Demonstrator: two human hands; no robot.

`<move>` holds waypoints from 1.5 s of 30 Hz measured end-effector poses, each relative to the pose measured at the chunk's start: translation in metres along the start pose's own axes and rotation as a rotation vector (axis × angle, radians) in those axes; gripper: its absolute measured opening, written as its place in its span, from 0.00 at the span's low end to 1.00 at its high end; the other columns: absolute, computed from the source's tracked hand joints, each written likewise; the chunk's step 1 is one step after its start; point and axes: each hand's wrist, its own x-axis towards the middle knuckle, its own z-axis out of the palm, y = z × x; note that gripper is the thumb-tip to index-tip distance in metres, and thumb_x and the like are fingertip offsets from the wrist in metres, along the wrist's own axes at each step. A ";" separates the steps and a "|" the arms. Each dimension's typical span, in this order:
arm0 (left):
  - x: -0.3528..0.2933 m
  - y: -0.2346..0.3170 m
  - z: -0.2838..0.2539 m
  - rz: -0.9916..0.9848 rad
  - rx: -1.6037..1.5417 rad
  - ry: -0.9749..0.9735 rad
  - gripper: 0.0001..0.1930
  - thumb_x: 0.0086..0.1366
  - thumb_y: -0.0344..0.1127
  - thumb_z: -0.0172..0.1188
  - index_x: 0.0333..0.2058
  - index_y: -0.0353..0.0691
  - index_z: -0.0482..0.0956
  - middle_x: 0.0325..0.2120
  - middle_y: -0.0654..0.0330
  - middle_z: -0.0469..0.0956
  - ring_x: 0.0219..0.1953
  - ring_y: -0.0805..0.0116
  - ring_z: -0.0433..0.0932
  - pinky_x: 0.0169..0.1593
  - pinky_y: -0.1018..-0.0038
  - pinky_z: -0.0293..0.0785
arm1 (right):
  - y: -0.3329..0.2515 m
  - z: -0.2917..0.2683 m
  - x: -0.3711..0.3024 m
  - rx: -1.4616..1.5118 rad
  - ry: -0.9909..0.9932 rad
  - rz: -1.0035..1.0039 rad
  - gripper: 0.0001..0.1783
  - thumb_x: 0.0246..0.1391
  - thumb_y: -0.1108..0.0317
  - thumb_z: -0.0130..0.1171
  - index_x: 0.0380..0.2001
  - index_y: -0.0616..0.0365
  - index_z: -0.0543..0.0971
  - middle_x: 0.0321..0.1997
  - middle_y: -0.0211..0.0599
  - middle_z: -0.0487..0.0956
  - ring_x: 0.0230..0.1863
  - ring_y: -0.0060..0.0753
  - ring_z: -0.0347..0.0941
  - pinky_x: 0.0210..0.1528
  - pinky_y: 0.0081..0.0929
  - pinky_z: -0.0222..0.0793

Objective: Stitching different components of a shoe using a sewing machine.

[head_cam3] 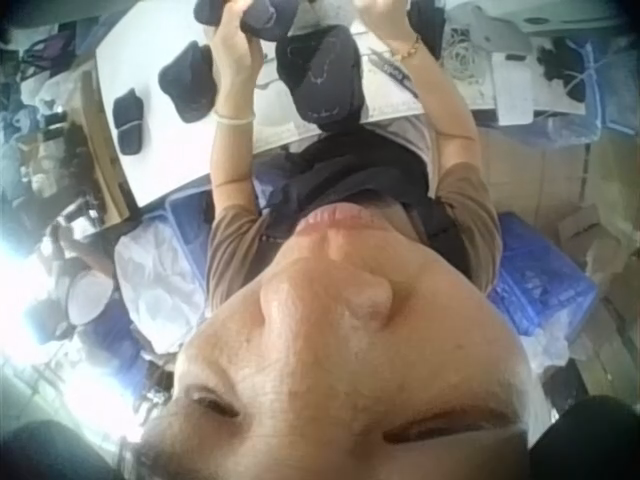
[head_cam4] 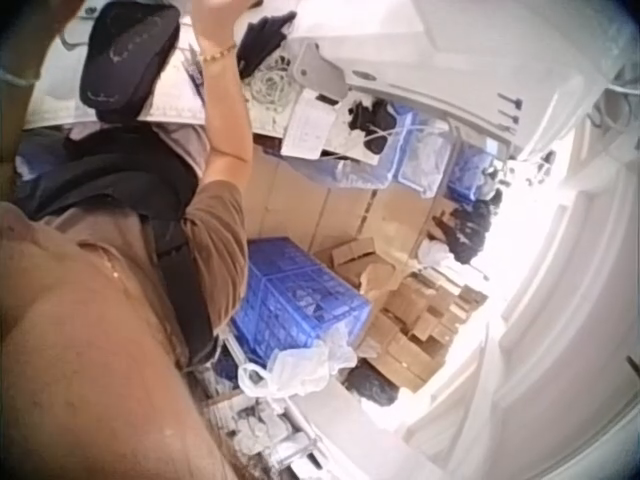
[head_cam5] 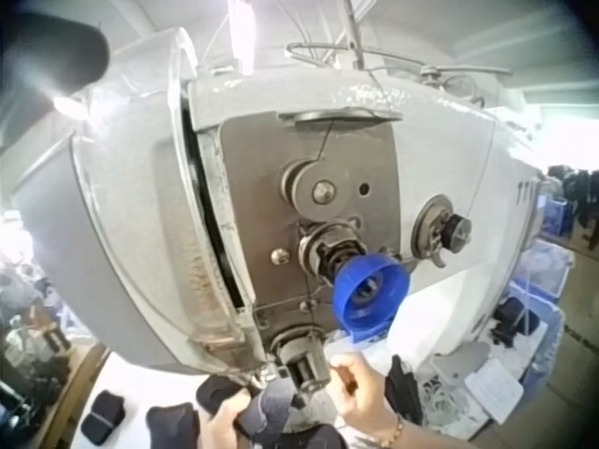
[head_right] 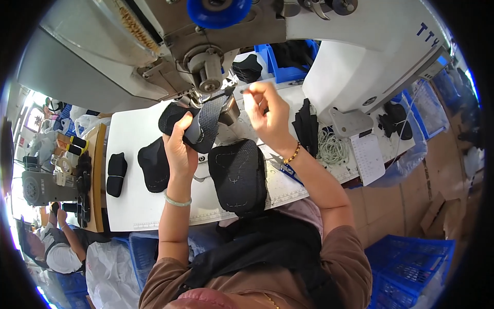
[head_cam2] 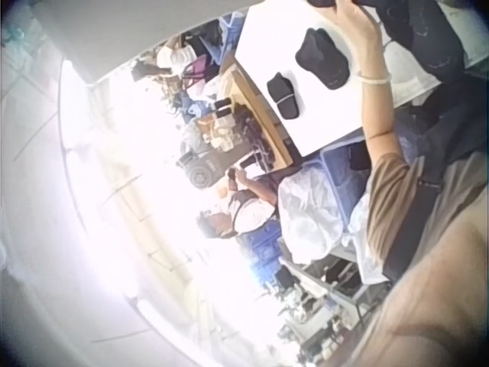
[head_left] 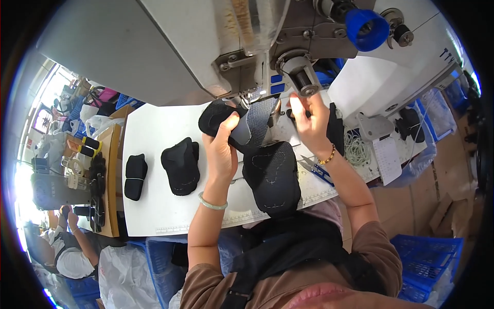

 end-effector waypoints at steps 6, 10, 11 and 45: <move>-0.018 -0.014 0.030 0.316 0.160 0.185 0.04 0.59 0.25 0.55 0.33 0.32 0.76 0.30 0.66 0.73 0.34 0.77 0.70 0.44 0.81 0.66 | -0.034 0.004 -0.012 0.047 -0.337 0.130 0.15 0.55 0.69 0.55 0.16 0.65 0.75 0.13 0.31 0.72 0.16 0.15 0.66 0.18 0.19 0.59; -0.023 -0.020 0.031 0.329 0.089 0.207 0.05 0.60 0.26 0.56 0.34 0.31 0.75 0.29 0.66 0.73 0.33 0.77 0.69 0.44 0.80 0.66 | -0.046 0.009 -0.022 0.179 -0.414 0.260 0.19 0.57 0.65 0.54 0.17 0.66 0.76 0.09 0.28 0.69 0.13 0.13 0.66 0.15 0.15 0.57; -0.024 -0.020 0.029 0.328 0.092 0.211 0.05 0.60 0.26 0.56 0.34 0.31 0.75 0.29 0.66 0.73 0.33 0.77 0.69 0.44 0.80 0.66 | -0.051 0.011 -0.022 0.218 -0.414 0.309 0.21 0.58 0.64 0.54 0.15 0.66 0.74 0.08 0.26 0.68 0.11 0.12 0.65 0.14 0.13 0.58; -0.004 0.019 -0.019 1.235 1.519 -0.228 0.22 0.43 0.35 0.67 0.42 0.55 0.80 0.40 0.71 0.77 0.48 0.72 0.73 0.57 0.68 0.54 | -0.055 0.006 -0.013 0.348 -0.439 0.599 0.19 0.59 0.60 0.51 0.18 0.60 0.75 0.13 0.32 0.76 0.07 0.12 0.63 0.09 0.10 0.52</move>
